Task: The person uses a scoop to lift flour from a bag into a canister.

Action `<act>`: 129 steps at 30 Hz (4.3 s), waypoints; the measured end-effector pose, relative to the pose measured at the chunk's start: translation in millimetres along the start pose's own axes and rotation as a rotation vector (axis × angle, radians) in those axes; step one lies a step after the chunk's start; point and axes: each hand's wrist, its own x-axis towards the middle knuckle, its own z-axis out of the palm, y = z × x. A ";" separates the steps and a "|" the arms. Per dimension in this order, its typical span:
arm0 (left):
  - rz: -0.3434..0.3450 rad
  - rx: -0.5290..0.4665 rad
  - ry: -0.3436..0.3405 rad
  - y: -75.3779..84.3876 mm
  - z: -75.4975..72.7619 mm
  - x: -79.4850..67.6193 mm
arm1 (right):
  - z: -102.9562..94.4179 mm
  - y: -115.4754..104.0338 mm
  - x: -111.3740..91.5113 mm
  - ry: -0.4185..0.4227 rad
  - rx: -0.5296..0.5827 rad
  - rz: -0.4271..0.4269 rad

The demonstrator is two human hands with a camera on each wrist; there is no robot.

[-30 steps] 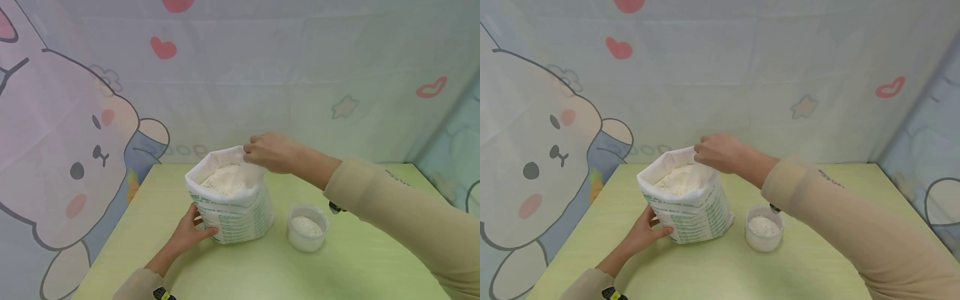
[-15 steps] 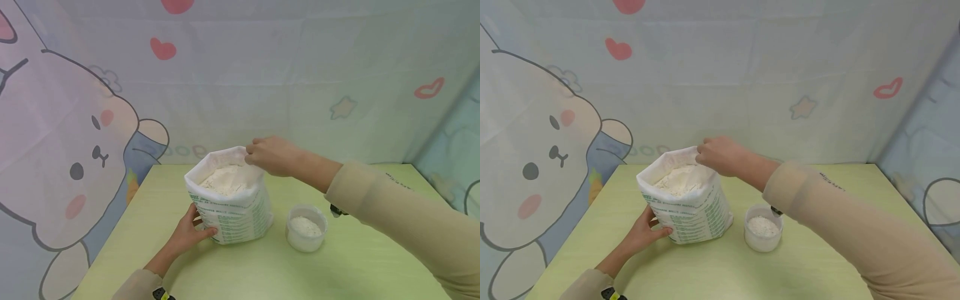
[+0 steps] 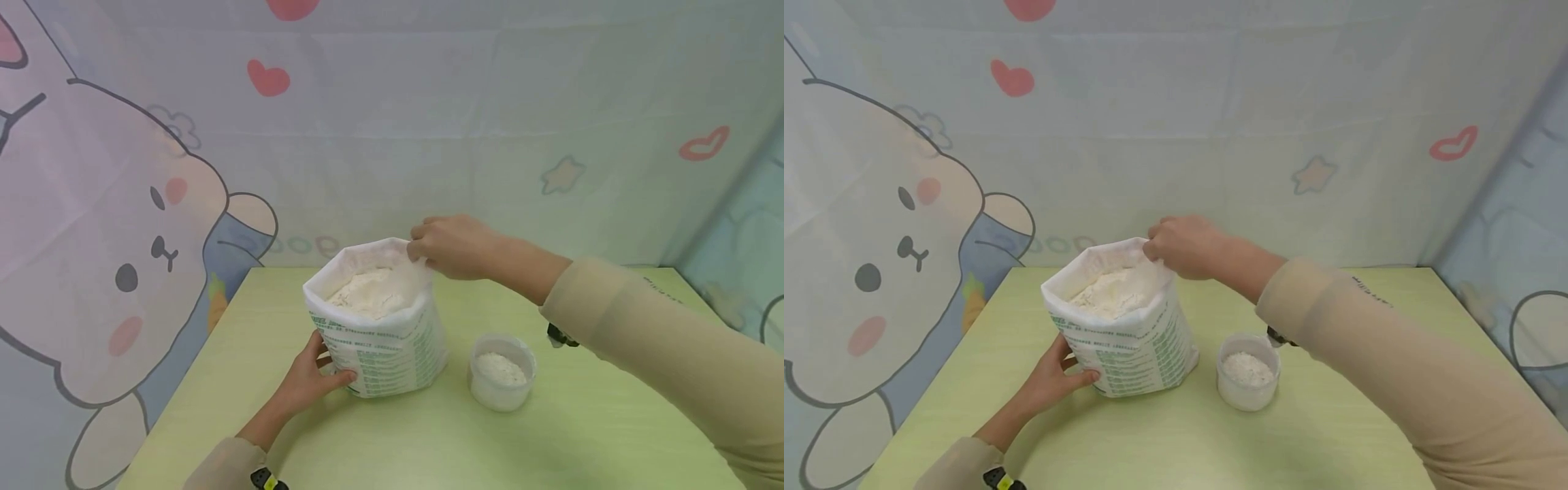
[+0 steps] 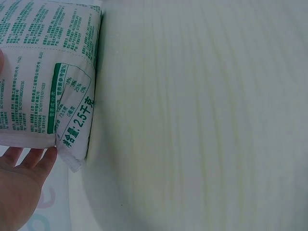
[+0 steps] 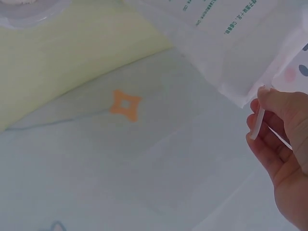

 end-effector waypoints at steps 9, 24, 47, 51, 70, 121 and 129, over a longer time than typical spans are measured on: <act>0.013 0.003 0.000 -9.8 0.4 2.7 | 1.7 9.5 -6.1 0.018 0.140 0.048; 0.004 0.005 -0.007 -1.1 -1.1 -0.3 | 10.3 15.6 -13.2 0.104 0.319 0.036; -0.006 -0.002 0.001 -0.9 -1.0 0.3 | 15.8 19.4 -13.5 0.102 0.399 0.052; -0.008 -0.003 -0.001 -1.1 -1.2 0.5 | 16.5 20.4 -14.1 0.120 0.406 0.040; -0.008 -0.001 -0.003 -0.5 -1.4 1.7 | 5.0 30.5 -22.8 0.112 0.344 0.088; 0.015 -0.002 0.017 -33.0 -3.8 7.6 | 67.4 72.4 -140.9 0.101 0.310 0.235; 0.015 0.003 0.011 -35.0 -3.4 9.0 | 93.4 67.4 -158.2 0.091 0.296 0.222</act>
